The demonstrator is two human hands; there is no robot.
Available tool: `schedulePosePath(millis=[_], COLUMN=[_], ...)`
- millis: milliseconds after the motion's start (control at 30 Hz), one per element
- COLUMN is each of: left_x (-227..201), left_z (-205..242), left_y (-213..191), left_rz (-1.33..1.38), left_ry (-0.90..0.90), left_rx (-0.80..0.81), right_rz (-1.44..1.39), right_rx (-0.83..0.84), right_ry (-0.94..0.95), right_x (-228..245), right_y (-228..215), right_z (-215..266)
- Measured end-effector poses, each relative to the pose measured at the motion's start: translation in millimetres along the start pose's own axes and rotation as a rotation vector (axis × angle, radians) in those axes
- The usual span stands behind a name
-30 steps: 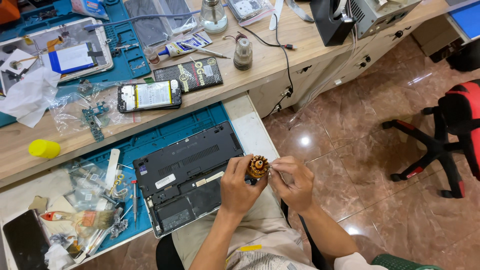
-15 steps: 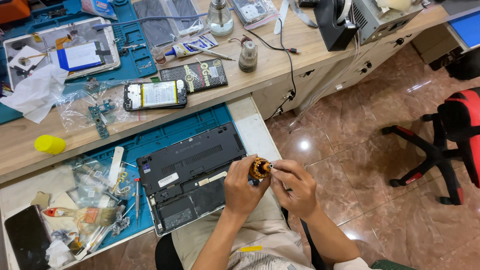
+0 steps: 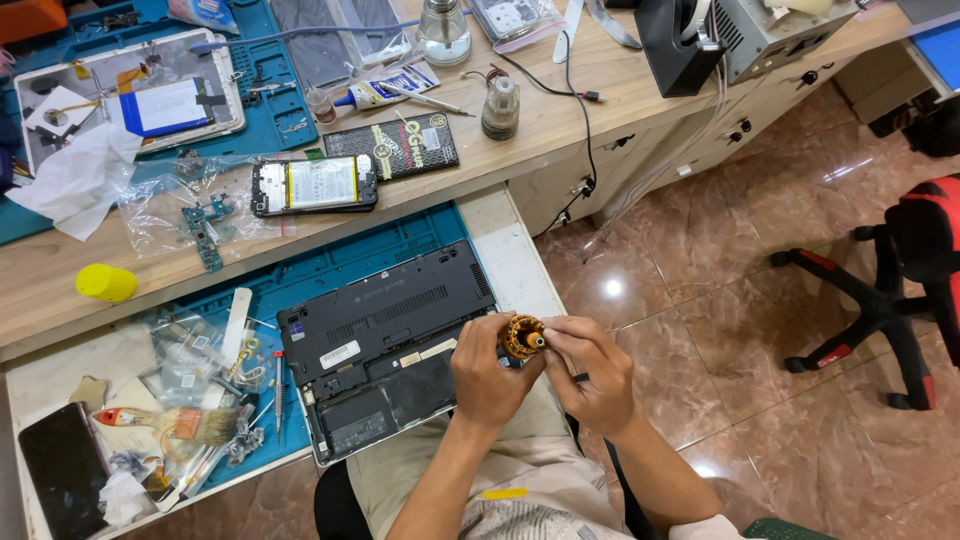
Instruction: The person removes the back cover of a laptop using a screwdriver, then uses a metal spudger to pry and disconnect internal components. The back cover is set aside, and the person continues to manipulate internal parts with the spudger.
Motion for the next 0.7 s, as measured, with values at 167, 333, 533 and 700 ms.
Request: schedulePosePath(millis=[167,333,533,700], left_x=[5.5,7.9,13.7,19.5], left_z=[1.5,-1.5,-4.4,-9.1], left_y=[4.1,8.6,20.8,32.3], left_rz=[-0.007,-0.008,-0.212,-0.416], left_ry=[-0.030,-0.041,0.068,0.097], left_rx=[-0.005,-0.002,0.016,0.133], right_rz=[-0.044,-0.062,0.034,0.175], right_rx=[0.043,0.020,0.037,0.085], right_ry=[0.057,0.072,0.051,0.010], right_x=[-5.4,-8.2,-11.0,-23.8], right_y=[0.3,4.7,8.5,13.6], right_z=[1.4,3.5,0.5,-3.3])
Point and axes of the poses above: each hand's wrist, its own z-axis away from the middle knuckle, its own y-axis out of the palm, x = y × z, the point moved 2 cm from there along -z, towards the middle knuckle, and after that the axes turned 1 degree about y, right-handed, at the moved point
